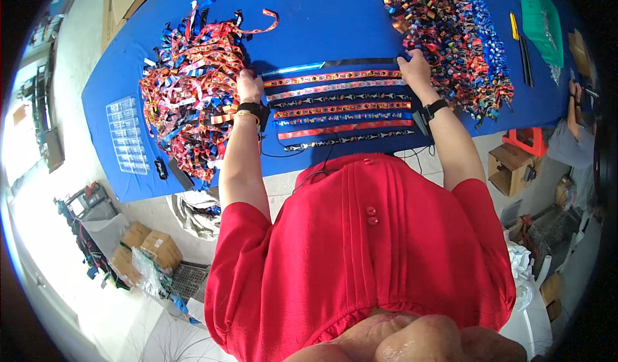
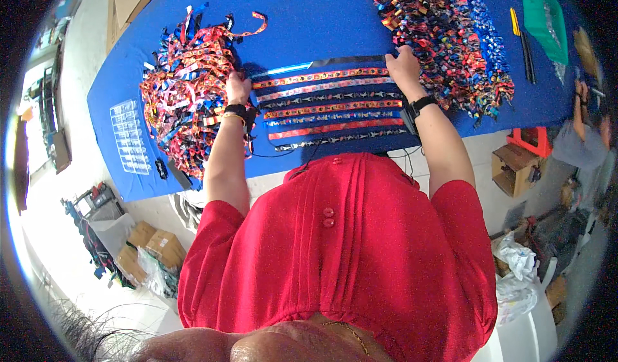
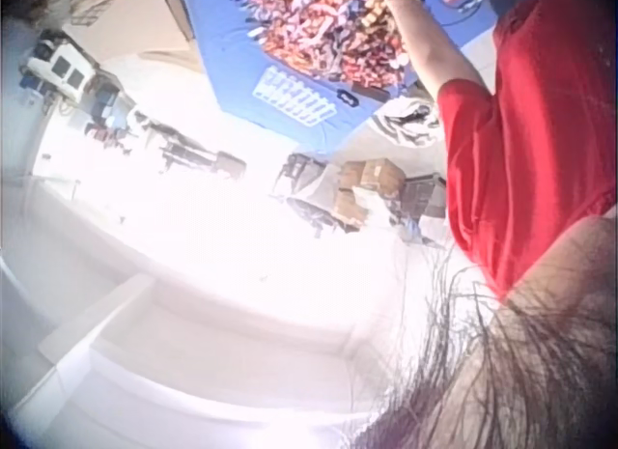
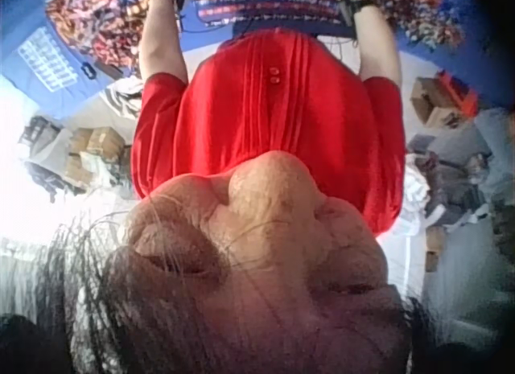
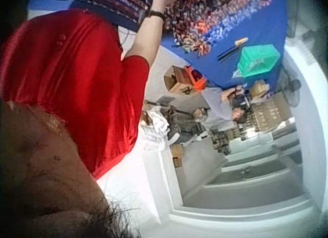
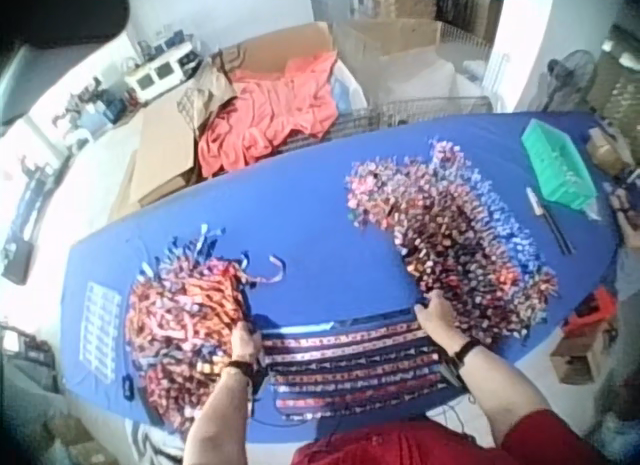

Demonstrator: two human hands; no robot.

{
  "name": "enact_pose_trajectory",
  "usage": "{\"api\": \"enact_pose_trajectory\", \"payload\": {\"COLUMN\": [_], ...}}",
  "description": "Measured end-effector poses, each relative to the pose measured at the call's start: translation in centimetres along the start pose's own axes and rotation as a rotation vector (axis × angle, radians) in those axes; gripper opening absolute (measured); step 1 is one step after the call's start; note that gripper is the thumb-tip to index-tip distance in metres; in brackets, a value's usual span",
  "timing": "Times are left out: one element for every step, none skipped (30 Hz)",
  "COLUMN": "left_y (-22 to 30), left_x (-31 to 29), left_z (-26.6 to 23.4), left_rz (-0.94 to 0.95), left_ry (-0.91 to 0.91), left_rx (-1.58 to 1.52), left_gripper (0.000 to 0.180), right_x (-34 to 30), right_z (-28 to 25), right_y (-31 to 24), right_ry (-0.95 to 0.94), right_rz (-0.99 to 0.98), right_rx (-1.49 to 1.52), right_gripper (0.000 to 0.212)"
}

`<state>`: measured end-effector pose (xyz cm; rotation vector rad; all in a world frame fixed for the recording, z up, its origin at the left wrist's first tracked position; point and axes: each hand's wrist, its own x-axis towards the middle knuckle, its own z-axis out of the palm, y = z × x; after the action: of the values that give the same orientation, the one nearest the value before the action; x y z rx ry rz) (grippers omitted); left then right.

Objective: Sorting various patterned lanyards and attaching plastic buckles and metal clips to them.

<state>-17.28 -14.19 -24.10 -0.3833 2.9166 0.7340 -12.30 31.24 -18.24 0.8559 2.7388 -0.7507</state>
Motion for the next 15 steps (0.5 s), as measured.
{"api": "enact_pose_trajectory", "payload": {"left_y": [0.4, -0.4, -1.4, -2.8, 1.9, 4.5, 3.1, 2.4, 1.7, -0.7, -1.2, -1.7, -2.4, -3.4, -4.3], "left_x": [-0.4, -0.4, -0.5, -0.9, -2.0, -3.6, -4.8, -5.4, -6.4, -7.0, -8.1, -9.5, -10.7, -11.8, -12.9], "left_z": [-0.8, -1.0, -1.3, -1.8, -3.6, -6.1, -7.1, -7.7, -8.0, -8.1, -8.5, -9.1, -9.8, -10.5, -10.8], "left_rz": [0.063, 0.068, 0.013, -0.055, -0.151, -0.143, -0.12, -0.091, -0.112, -0.07, -0.133, -0.197, -0.154, -0.114, -0.132], "left_ry": [0.013, 0.024, -0.021, -0.057, -0.201, -0.251, -0.235, -0.238, -0.234, -0.224, -0.217, -0.211, -0.19, -0.168, -0.168], "left_rx": [0.005, 0.002, -0.113, -0.227, -0.389, -0.443, -0.449, -0.454, -0.524, -0.43, -0.522, -0.614, -0.569, -0.525, -0.517], "left_gripper": [0.03, 0.03, 0.027, 0.025, 0.024, 0.023, 0.024, 0.024, 0.024, 0.023, 0.023, 0.024, 0.023, 0.022, 0.022], "right_x": [-0.3, -0.5, -0.7, -1.9, -3.2, -4.6, -5.9, -7.1, -8.3, -9.4, -10.4, -11.4, -12.6, -13.6, -14.4], "right_z": [-0.1, -0.1, -0.3, -1.1, -1.9, -2.5, -2.9, -3.2, -3.1, -2.9, -2.8, -2.7, -2.8, -2.9, -2.3], "right_y": [0.5, 0.8, 1.2, 0.5, 1.8, 2.4, 2.4, 2.9, 4.2, 5.5, 6.7, 7.8, 8.4, 9.0, 10.5], "right_ry": [0.016, 0.032, 0.04, -0.089, -0.188, -0.175, -0.203, -0.225, -0.219, -0.269, -0.314, -0.302, -0.344, -0.388, -0.38], "right_rz": [-0.066, -0.134, -0.144, -0.104, -0.003, 0.003, -0.009, -0.002, -0.003, 0.0, 0.014, 0.013, 0.088, 0.162, 0.162], "right_rx": [0.041, 0.083, 0.088, 0.176, 0.256, 0.263, 0.289, 0.311, 0.312, 0.31, 0.307, 0.31, 0.224, 0.136, 0.14], "right_gripper": [0.034, 0.031, 0.031, 0.026, 0.022, 0.022, 0.02, 0.018, 0.018, 0.02, 0.021, 0.021, 0.021, 0.021, 0.021]}}
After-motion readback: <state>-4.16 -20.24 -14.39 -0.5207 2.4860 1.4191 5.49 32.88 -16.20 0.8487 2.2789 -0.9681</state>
